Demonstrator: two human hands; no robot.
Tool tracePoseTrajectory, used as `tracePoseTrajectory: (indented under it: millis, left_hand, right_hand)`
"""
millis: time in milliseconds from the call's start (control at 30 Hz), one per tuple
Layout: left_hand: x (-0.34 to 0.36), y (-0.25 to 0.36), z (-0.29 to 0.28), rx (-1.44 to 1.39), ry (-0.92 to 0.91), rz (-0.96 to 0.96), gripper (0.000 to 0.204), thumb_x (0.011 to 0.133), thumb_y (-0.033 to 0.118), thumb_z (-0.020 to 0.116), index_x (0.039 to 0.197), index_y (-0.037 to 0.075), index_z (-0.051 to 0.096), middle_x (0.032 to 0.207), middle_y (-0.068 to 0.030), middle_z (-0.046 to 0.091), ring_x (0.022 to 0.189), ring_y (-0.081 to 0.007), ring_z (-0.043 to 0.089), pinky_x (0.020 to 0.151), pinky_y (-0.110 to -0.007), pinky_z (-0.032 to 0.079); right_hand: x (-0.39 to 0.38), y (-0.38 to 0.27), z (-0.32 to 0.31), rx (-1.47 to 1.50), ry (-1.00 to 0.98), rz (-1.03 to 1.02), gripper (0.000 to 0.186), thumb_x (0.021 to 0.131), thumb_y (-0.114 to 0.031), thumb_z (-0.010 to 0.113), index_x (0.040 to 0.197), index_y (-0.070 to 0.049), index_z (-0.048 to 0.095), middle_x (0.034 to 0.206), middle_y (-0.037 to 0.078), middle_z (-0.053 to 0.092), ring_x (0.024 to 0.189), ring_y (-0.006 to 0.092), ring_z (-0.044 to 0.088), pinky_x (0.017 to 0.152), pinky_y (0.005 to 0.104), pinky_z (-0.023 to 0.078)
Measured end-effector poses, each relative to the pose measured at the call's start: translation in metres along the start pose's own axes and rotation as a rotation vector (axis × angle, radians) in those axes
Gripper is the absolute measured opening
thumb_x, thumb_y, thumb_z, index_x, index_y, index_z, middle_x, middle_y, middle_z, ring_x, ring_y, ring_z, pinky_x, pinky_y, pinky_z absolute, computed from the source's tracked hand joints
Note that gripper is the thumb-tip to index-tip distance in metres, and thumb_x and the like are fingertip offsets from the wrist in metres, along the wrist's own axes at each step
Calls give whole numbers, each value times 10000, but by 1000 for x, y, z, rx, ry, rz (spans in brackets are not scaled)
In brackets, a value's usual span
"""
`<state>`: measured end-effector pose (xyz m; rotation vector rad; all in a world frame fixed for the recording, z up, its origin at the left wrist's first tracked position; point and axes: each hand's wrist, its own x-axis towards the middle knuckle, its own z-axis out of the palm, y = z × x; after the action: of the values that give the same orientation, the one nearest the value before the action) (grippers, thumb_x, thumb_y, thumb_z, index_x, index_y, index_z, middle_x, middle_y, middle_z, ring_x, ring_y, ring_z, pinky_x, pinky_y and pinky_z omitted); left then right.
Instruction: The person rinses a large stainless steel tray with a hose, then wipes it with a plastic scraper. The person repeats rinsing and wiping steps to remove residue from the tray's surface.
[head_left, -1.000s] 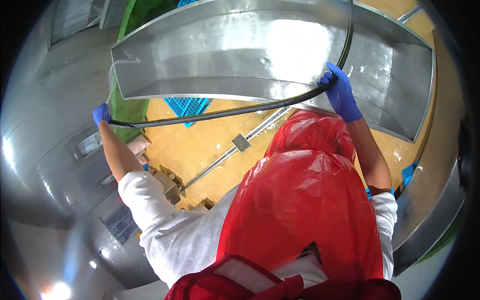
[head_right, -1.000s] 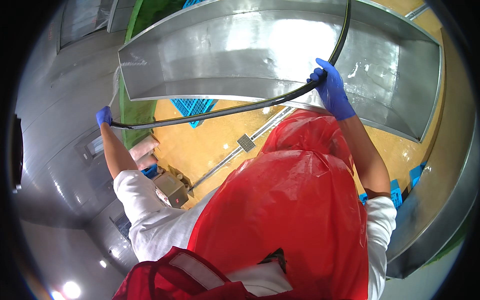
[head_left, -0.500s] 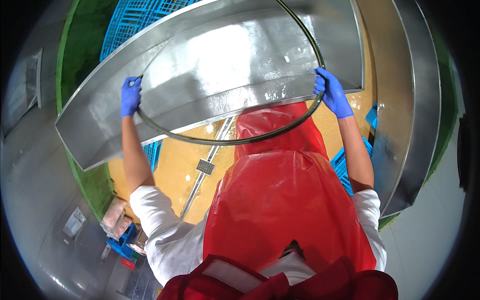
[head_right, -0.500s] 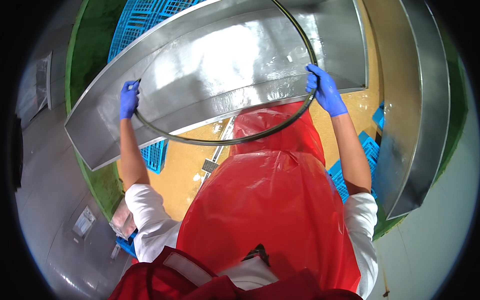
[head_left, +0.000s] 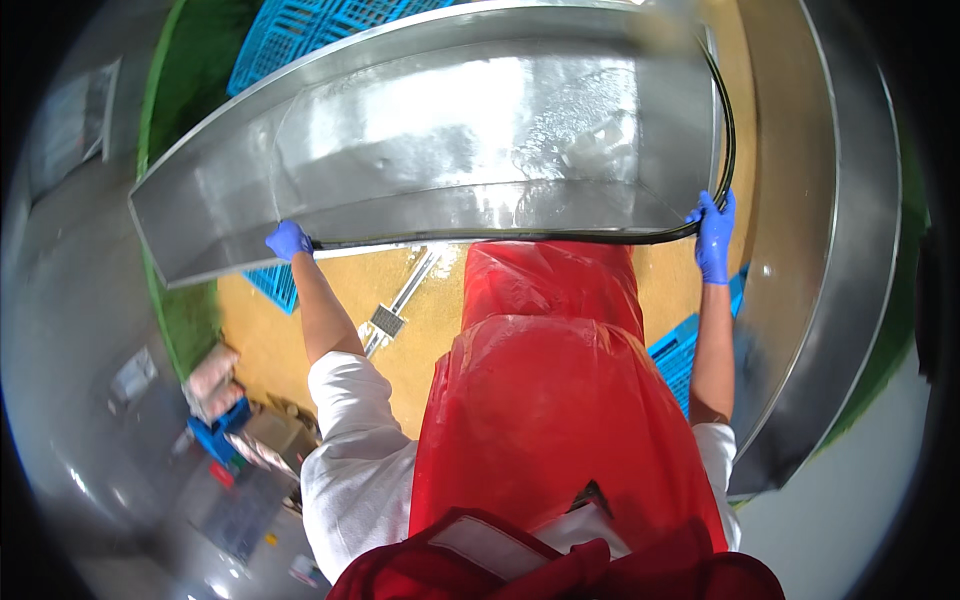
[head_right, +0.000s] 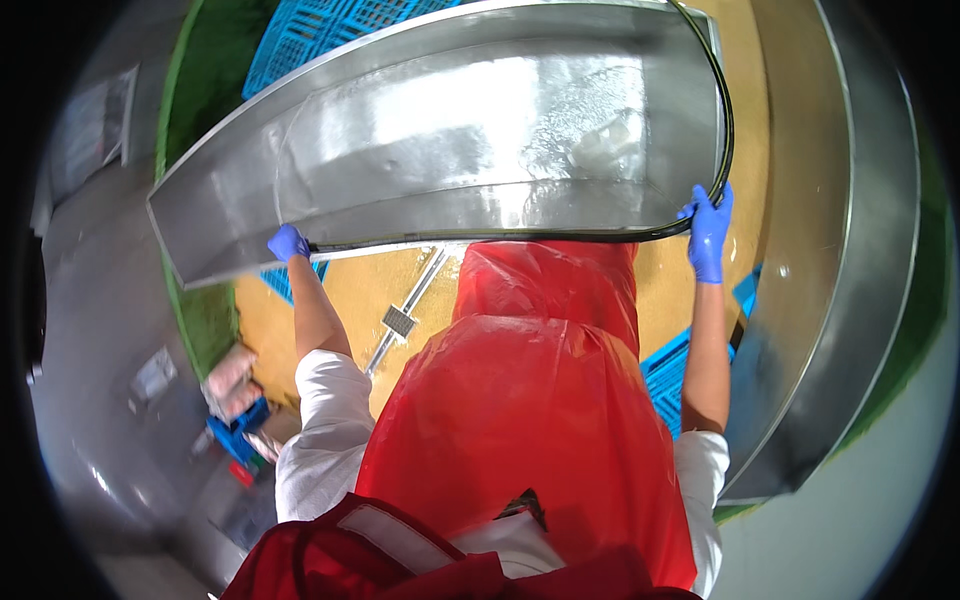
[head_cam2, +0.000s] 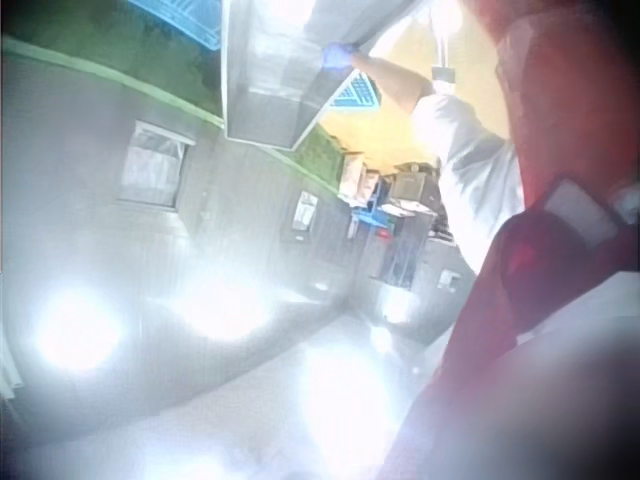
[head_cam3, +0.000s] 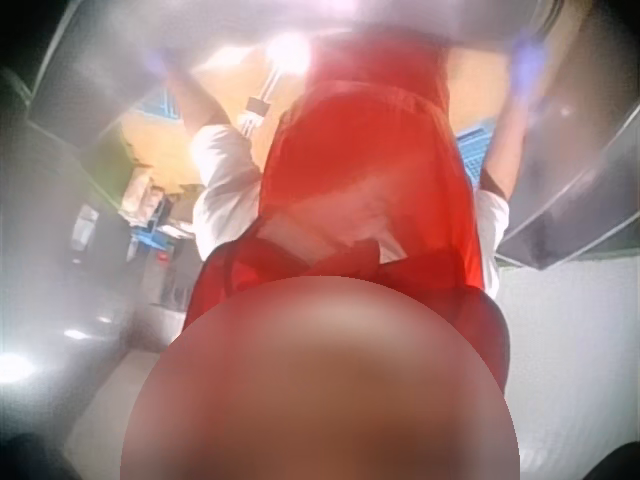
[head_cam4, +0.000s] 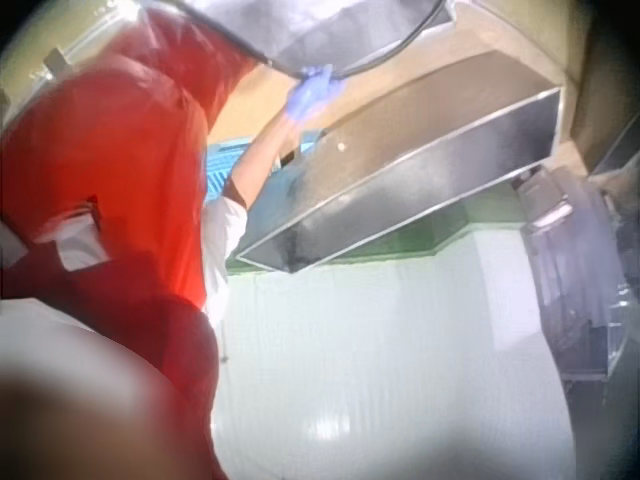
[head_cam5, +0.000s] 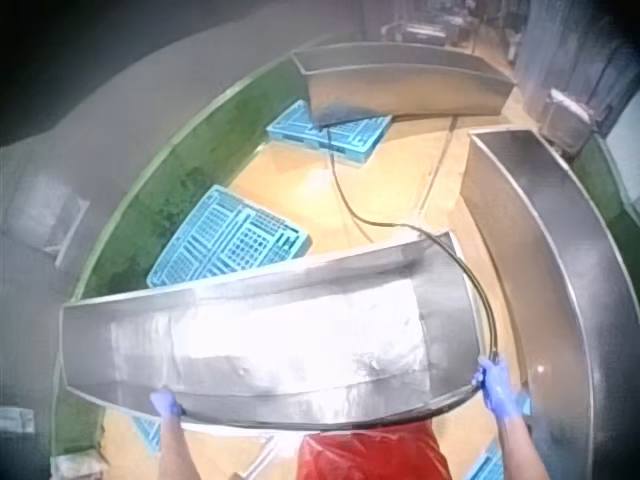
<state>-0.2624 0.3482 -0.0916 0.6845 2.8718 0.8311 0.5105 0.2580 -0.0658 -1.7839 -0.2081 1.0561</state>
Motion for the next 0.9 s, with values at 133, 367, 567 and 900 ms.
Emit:
tracePoseTrajectory:
  millis: [133, 367, 567, 900]
  left_hand:
    - [-67, -11, -60, 228, 34, 61, 172, 803, 124, 531, 773, -40, 572, 603, -119, 578, 460, -224, 558, 428, -362, 443]
    - [-254, 67, -41, -55, -576, -145, 178, 911, 233, 561, 863, 65, 528, 505, -16, 428, 358, -121, 398, 323, -287, 317]
    - [-400, 133, 54, -76, -501, 404, 217, 883, 183, 649, 1019, 43, 552, 754, -86, 613, 664, -124, 540, 626, -306, 470]
    - [-589, 292, 125, -514, -1538, -228, 186, 922, 202, 556, 970, 41, 476, 600, -24, 440, 434, -125, 420, 386, -311, 387]
  right_hand:
    - [29, 5, 17, -116, -238, -212, 624, 885, -16, 569, 1435, -128, 297, 687, -19, 444, 512, 72, 414, 456, 242, 399]
    - [146, -30, -80, -499, -353, -286, 391, 882, 5, 529, 1251, -107, 594, 655, -66, 364, 549, 29, 335, 476, 218, 308]
    - [245, 13, -249, -937, -192, -347, 493, 805, 6, 468, 1296, 36, 507, 1330, 177, 535, 1221, 266, 508, 1044, 335, 371]
    - [80, 89, -211, -1788, -873, -188, 245, 738, -341, 689, 967, -256, 705, 1031, 148, 661, 981, 326, 627, 816, 415, 503]
